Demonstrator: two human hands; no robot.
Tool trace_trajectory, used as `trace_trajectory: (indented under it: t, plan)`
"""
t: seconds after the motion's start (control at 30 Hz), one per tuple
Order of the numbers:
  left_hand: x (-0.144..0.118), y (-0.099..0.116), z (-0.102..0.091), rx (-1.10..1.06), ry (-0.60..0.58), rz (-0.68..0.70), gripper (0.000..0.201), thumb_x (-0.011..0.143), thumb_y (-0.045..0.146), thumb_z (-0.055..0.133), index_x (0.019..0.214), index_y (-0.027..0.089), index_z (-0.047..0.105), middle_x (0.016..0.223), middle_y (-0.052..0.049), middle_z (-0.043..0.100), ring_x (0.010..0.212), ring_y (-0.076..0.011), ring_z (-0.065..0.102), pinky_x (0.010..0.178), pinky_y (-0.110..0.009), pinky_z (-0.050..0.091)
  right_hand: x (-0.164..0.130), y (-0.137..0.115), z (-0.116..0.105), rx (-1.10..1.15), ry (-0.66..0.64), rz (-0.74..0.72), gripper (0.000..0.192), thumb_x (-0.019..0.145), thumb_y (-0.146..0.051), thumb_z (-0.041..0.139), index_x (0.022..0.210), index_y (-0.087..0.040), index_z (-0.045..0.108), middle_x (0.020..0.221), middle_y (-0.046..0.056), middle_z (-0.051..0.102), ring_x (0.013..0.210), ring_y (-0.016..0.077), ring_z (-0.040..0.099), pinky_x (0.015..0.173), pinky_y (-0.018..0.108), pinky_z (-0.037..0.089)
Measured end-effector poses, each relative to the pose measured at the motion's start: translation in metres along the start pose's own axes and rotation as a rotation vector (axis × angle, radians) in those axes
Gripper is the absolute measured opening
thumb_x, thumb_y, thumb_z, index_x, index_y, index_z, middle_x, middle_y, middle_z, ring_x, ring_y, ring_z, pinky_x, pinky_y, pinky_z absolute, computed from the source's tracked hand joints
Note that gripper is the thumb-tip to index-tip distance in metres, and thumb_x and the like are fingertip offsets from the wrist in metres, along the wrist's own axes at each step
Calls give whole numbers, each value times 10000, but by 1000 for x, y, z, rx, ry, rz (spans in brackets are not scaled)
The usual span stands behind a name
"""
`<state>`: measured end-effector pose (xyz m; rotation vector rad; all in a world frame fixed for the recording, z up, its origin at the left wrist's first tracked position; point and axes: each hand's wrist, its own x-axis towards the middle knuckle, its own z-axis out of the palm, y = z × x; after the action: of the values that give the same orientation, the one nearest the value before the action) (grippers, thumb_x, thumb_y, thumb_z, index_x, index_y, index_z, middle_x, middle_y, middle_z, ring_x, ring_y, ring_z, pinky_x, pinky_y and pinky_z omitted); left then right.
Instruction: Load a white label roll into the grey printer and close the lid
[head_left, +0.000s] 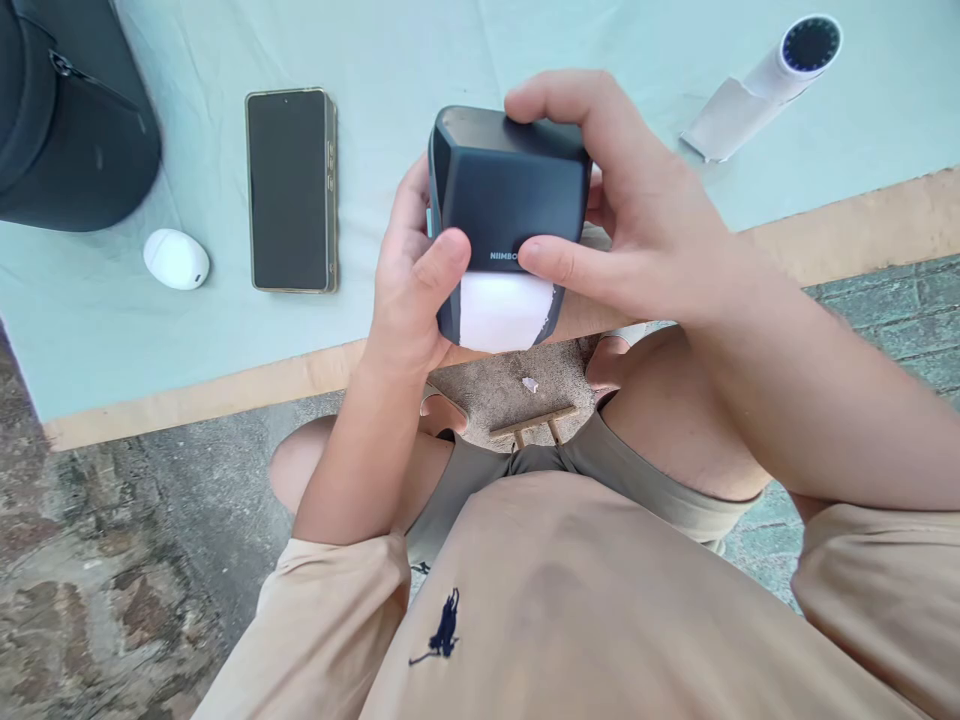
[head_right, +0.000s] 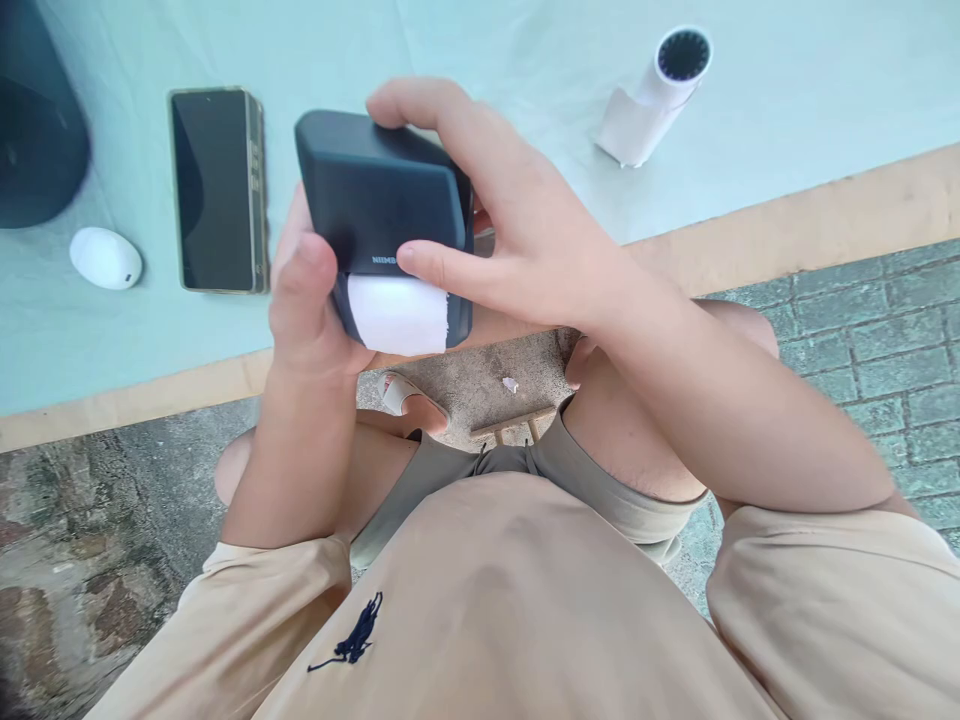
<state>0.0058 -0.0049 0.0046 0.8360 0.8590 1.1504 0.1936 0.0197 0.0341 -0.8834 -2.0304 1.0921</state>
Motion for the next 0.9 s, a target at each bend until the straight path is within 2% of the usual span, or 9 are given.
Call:
trace_trajectory:
  t: [0.07, 0.17, 0.27, 0.43, 0.57, 0.7, 0.8, 0.9]
  plan:
    - [-2, 1, 1, 21, -78, 92, 392, 812, 554, 694, 1133, 339, 635, 1283, -42, 640, 1378, -305, 529, 1096, -475, 532, 1, -2, 0, 21, -11, 5, 620, 895, -438, 614, 1382, -115, 408, 1401, 62, 467, 1078, 38, 541, 754, 123, 501]
    - [-3, 0, 0, 24, -115, 130, 325, 898, 502, 604, 1163, 315, 617, 1283, -61, 643, 1383, -302, 523, 1117, -476, 503, 1, -4, 0, 36, -18, 15, 607, 899, -422, 612, 1376, -110, 404, 1395, 58, 463, 1078, 37, 537, 759, 125, 504]
    - [-1, 0, -3, 54, -143, 136, 375, 892, 535, 586, 1175, 292, 613, 1302, -83, 632, 1410, -326, 499, 1121, -481, 495, 1, -4, 1, 44, -20, 15, 593, 900, -417, 609, 1372, -122, 405, 1400, 47, 460, 1134, 49, 535, 801, 129, 516]
    - [1, -1, -5, 17, -92, 92, 432, 776, 538, 707, 1153, 337, 639, 1228, -58, 673, 1420, -353, 493, 1132, -507, 485, 1, -2, 2, 48, -10, 13, 577, 898, -437, 606, 1369, -161, 419, 1421, 42, 462, 1211, 74, 527, 811, 136, 529]
    - [1, -2, -6, 12, -95, 85, 417, 788, 510, 700, 1165, 345, 636, 1179, -56, 694, 1457, -345, 447, 1148, -509, 476, 2, -1, 2, 21, 10, -56, 586, 885, -465, 614, 1332, -128, 438, 1384, 83, 496, 1148, 84, 529, 779, 169, 512]
    - [1, -5, -5, -32, -102, 154, 412, 779, 509, 690, 1153, 344, 642, 1198, -58, 678, 1425, -345, 480, 1132, -523, 488, 3, -1, 3, -48, 26, -79, 560, 888, -453, 596, 1320, -143, 422, 1389, 86, 482, 1196, 104, 514, 789, 189, 505]
    - [1, -3, -5, 11, -65, 110, 426, 773, 524, 686, 1160, 352, 638, 1136, -67, 676, 1390, -350, 512, 1117, -539, 490, 3, 2, 3, -87, 39, -82, 557, 877, -475, 600, 1299, -154, 430, 1350, 73, 501, 1117, 87, 520, 767, 187, 487]
    - [2, -1, -5, -1, -117, 86, 377, 795, 553, 629, 1111, 351, 669, 1087, -75, 682, 1417, -358, 464, 1136, -530, 460, 1, 4, 3, -71, 49, -89, 544, 886, -504, 571, 1275, -147, 438, 1321, 72, 517, 1057, 73, 515, 759, 188, 466]
